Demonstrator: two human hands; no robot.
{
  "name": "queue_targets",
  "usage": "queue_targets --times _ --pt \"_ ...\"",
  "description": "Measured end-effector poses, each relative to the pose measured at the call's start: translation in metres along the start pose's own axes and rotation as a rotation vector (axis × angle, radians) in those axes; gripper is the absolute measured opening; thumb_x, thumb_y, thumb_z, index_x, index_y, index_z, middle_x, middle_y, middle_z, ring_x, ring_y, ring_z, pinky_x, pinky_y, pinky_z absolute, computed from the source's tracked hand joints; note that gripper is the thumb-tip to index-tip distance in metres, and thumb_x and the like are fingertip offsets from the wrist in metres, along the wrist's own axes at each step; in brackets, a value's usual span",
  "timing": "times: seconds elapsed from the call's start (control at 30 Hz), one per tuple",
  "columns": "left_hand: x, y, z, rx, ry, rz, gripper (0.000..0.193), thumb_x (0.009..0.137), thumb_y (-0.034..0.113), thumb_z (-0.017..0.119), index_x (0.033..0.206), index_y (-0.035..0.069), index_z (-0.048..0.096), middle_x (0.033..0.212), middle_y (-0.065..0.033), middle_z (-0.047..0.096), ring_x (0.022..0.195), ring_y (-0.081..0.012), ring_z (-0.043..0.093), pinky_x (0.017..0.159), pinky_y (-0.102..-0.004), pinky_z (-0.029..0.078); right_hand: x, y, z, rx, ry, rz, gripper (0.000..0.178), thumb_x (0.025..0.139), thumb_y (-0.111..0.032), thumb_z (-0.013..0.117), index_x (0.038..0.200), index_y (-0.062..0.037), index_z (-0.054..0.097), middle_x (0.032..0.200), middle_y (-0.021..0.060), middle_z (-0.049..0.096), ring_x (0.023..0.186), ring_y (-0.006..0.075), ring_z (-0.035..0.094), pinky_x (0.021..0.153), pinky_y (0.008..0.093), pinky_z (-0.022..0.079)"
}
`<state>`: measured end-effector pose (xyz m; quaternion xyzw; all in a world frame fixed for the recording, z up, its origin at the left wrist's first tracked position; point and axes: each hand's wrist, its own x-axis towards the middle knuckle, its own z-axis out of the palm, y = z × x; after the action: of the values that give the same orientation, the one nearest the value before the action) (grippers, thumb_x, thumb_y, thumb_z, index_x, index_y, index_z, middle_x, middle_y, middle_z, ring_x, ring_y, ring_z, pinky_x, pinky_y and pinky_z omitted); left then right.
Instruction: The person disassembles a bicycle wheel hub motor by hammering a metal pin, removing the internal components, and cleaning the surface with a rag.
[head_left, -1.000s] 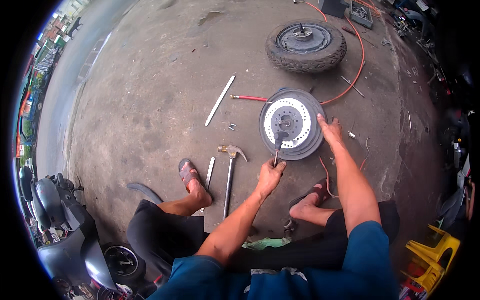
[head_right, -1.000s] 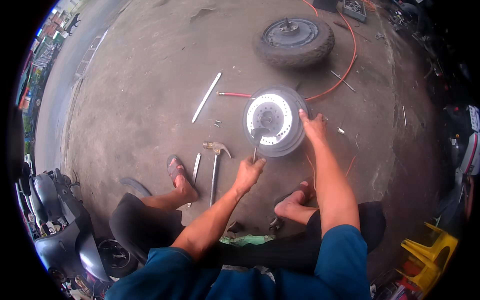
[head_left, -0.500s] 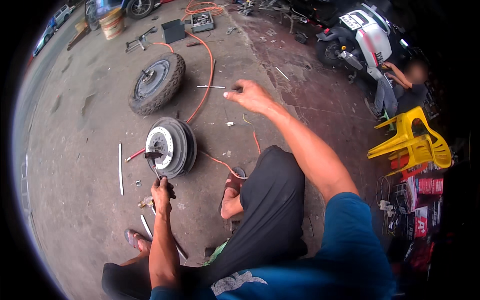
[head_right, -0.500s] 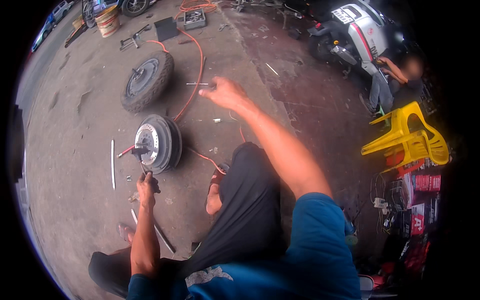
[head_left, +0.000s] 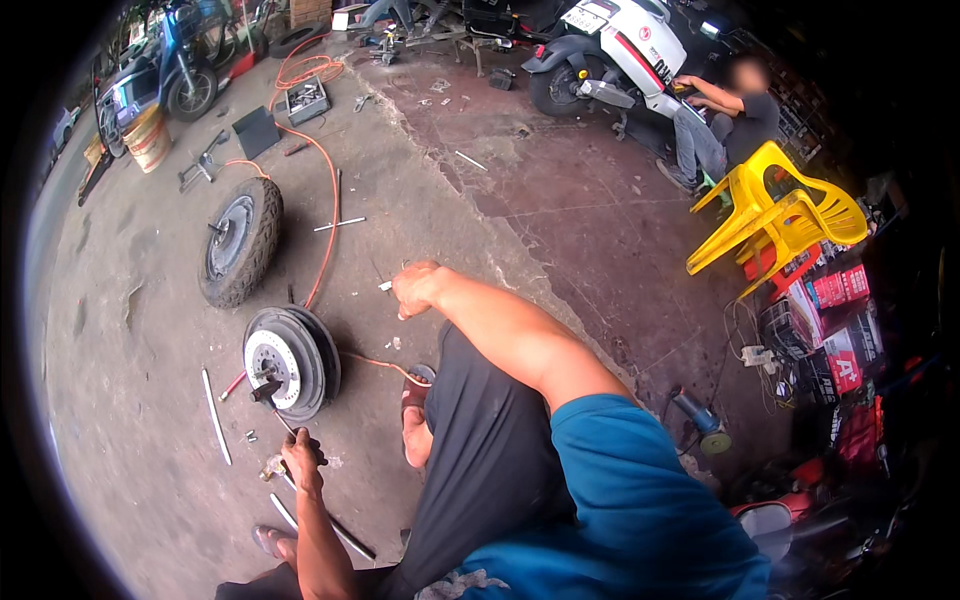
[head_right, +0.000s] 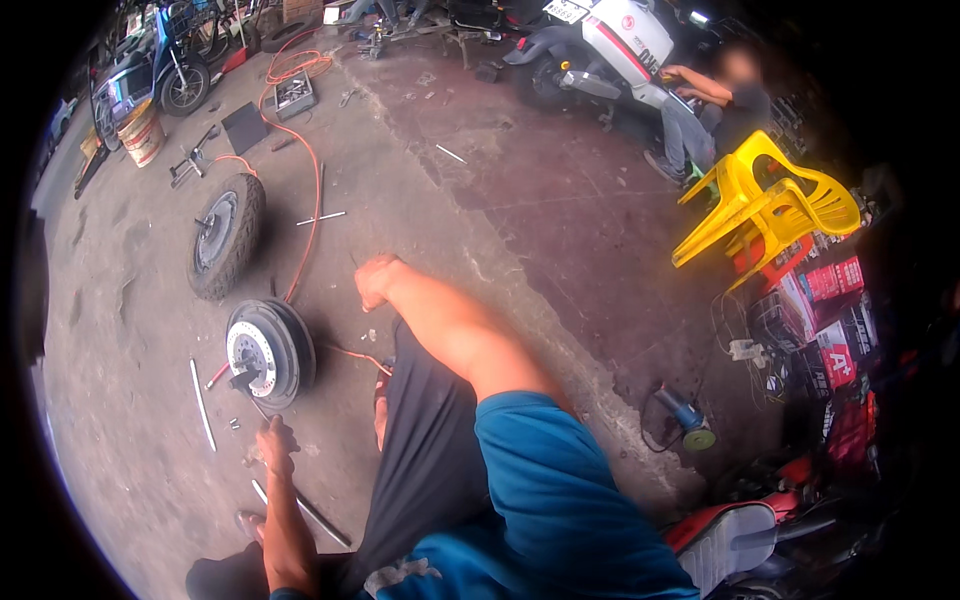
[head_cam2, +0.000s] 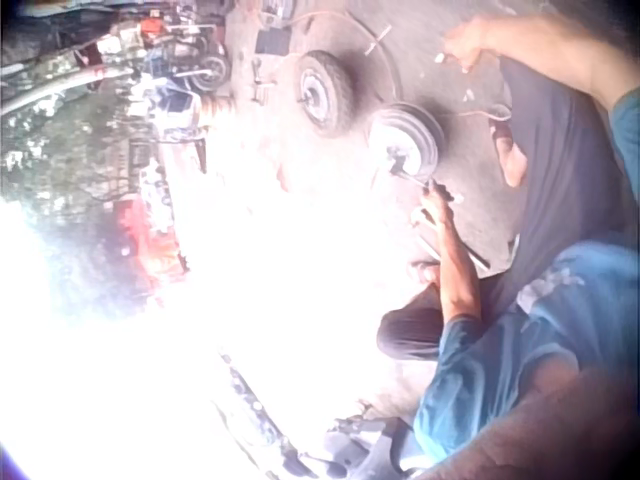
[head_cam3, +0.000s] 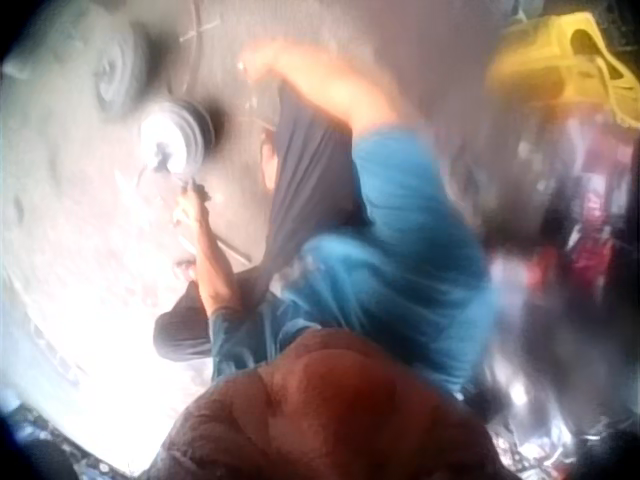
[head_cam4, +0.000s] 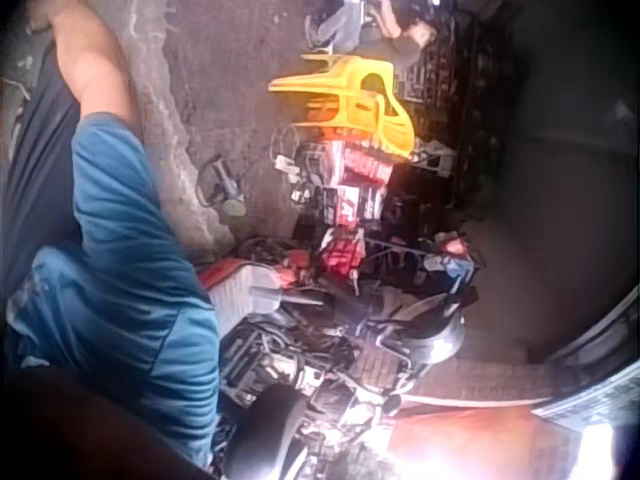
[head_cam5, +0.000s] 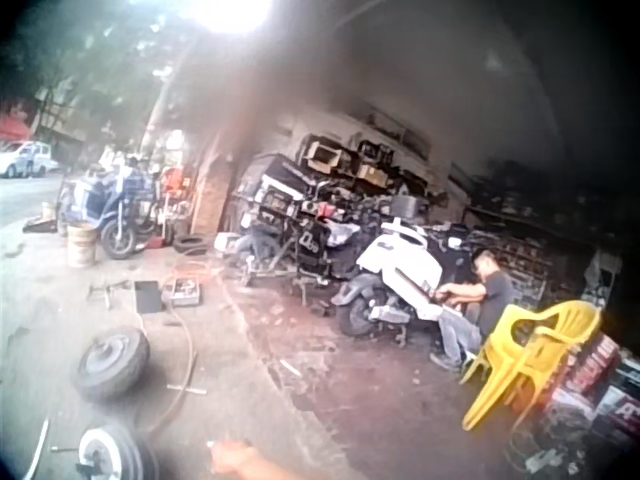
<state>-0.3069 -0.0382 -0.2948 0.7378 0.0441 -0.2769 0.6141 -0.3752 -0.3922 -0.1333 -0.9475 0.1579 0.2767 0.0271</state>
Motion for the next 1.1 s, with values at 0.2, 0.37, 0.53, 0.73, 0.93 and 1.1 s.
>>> queue_targets --times 0.2,0.37,0.53,0.73,0.93,1.1 --pt "-0.004 -0.007 -0.013 -0.035 -0.006 0.019 0.019 0.087 0.018 0.053 0.095 0.001 0.054 0.061 -0.0053 0.05 0.042 -0.0128 0.045 0.035 -0.0277 0.038 0.007 -0.023 -0.003 -0.061 0.02 -0.054 0.038 0.076 -0.038 0.068 0.107 -0.015 0.069 0.111 0.0048 0.066 0.106 0.0235 0.061 0.088 0.0401 0.05" --pt "-0.009 -0.007 -0.01 -0.034 -0.014 0.015 0.026 0.086 0.023 0.059 0.095 -0.002 0.058 0.063 -0.0055 0.052 0.046 -0.0133 0.048 0.041 -0.0275 0.04 0.003 -0.017 -0.006 -0.064 0.025 -0.091 0.038 0.077 -0.038 0.066 0.099 -0.0073 0.07 0.106 0.0133 0.066 0.103 0.0285 0.062 0.089 0.039 0.049" --pt "-0.019 -0.01 -0.013 -0.085 -0.052 0.016 0.027 0.084 0.023 0.065 0.093 0.0 0.058 0.064 -0.0037 0.052 0.047 -0.0117 0.046 0.041 -0.0269 0.04 -0.002 -0.014 -0.008 -0.047 0.023 -0.047 0.044 0.079 -0.042 0.066 0.106 -0.0076 0.068 0.11 0.0122 0.065 0.104 0.0297 0.061 0.088 0.0402 0.049" --pt "-0.018 -0.024 -0.036 -0.085 -0.003 0.094 0.024 0.085 0.023 0.062 0.093 0.001 0.058 0.061 -0.0024 0.049 0.042 -0.01 0.042 0.037 -0.0262 0.038 0.014 -0.048 -0.01 -0.032 0.019 0.01 0.044 0.079 -0.042 0.066 0.109 -0.0103 0.067 0.114 0.0076 0.065 0.109 0.0268 0.059 0.091 0.0421 0.048" --pt "-0.012 -0.012 -0.02 -0.131 -0.006 0.182 0.019 0.089 0.022 0.058 0.086 0.004 0.053 0.06 -0.0011 0.047 0.041 -0.0088 0.04 0.036 -0.0246 0.035 0.003 -0.049 -0.022 -0.007 0.026 -0.028 0.043 0.08 -0.044 0.064 0.106 -0.0092 0.068 0.111 0.0086 0.066 0.108 0.027 0.059 0.09 0.0394 0.047" --pt "-0.022 -0.007 -0.016 -0.123 -0.001 0.196 0.019 0.088 0.022 0.058 0.086 0.004 0.053 0.059 -0.0011 0.047 0.042 -0.0085 0.041 0.036 -0.0243 0.034 0.006 -0.051 -0.02 -0.027 0.027 -0.017 0.043 0.079 -0.043 0.065 0.107 -0.0097 0.068 0.111 0.0085 0.066 0.107 0.0274 0.06 0.09 0.0396 0.047"
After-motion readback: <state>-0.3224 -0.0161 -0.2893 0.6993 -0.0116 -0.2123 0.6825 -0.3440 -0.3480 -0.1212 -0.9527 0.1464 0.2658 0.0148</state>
